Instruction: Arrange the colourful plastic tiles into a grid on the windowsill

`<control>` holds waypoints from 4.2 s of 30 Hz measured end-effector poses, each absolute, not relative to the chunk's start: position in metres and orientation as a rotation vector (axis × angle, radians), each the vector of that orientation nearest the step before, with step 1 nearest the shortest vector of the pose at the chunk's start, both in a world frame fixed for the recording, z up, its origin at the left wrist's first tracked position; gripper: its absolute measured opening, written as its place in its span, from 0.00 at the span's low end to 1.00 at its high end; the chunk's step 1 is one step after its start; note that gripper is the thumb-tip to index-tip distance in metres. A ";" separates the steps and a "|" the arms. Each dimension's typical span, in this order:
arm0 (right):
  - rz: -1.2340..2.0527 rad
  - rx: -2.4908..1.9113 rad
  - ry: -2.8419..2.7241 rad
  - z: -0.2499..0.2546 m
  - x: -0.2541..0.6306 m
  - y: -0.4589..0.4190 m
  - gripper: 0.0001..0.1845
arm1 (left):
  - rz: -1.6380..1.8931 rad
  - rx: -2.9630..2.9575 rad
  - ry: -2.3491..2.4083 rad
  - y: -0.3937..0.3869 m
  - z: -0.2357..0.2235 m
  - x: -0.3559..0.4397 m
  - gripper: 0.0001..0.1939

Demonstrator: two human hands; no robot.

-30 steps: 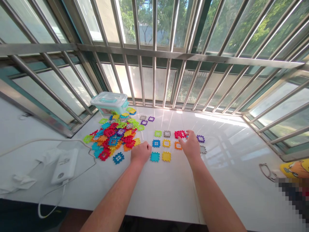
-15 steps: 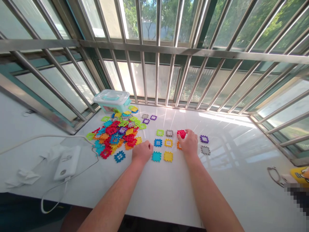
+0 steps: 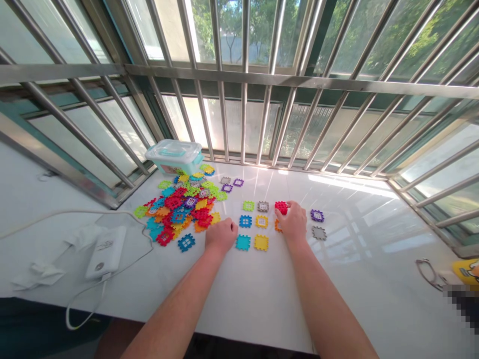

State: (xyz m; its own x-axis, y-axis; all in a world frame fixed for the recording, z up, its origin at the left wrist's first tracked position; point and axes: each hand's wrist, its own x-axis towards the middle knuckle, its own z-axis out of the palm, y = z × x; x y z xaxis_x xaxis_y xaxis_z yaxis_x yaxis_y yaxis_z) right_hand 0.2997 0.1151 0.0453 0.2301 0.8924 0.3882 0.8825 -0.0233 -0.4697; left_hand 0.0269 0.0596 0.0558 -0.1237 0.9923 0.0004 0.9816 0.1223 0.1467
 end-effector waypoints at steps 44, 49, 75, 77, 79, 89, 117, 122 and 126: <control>0.590 -1.500 -2.501 0.089 0.083 0.159 0.10 | 0.092 1.941 2.171 0.063 0.059 0.023 0.16; 0.594 -1.526 -2.444 0.086 0.092 0.156 0.12 | 0.163 1.867 2.169 0.063 0.063 0.024 0.18; 0.564 -1.352 -2.621 0.102 0.117 0.157 0.27 | 0.148 1.965 2.172 0.059 0.067 0.025 0.23; 0.595 -1.358 -2.552 0.107 0.132 0.151 0.27 | 0.157 1.980 2.173 0.059 0.066 0.025 0.24; 0.641 -1.387 -2.425 0.114 0.155 0.140 0.28 | 0.160 1.989 2.179 0.059 0.065 0.025 0.26; 0.927 -1.722 -2.300 0.114 0.303 0.052 0.28 | 0.164 1.985 2.195 0.059 0.061 0.026 0.27; 0.600 -1.471 -2.090 0.076 0.285 0.001 0.34 | 0.155 2.022 2.248 0.061 0.057 0.027 0.28; 0.621 -1.436 -2.123 0.068 0.276 0.011 0.35 | 0.161 2.010 2.219 0.060 0.057 0.027 0.28; 0.634 -1.432 -2.133 0.064 0.275 0.014 0.36 | 0.162 2.009 2.226 0.060 0.056 0.027 0.28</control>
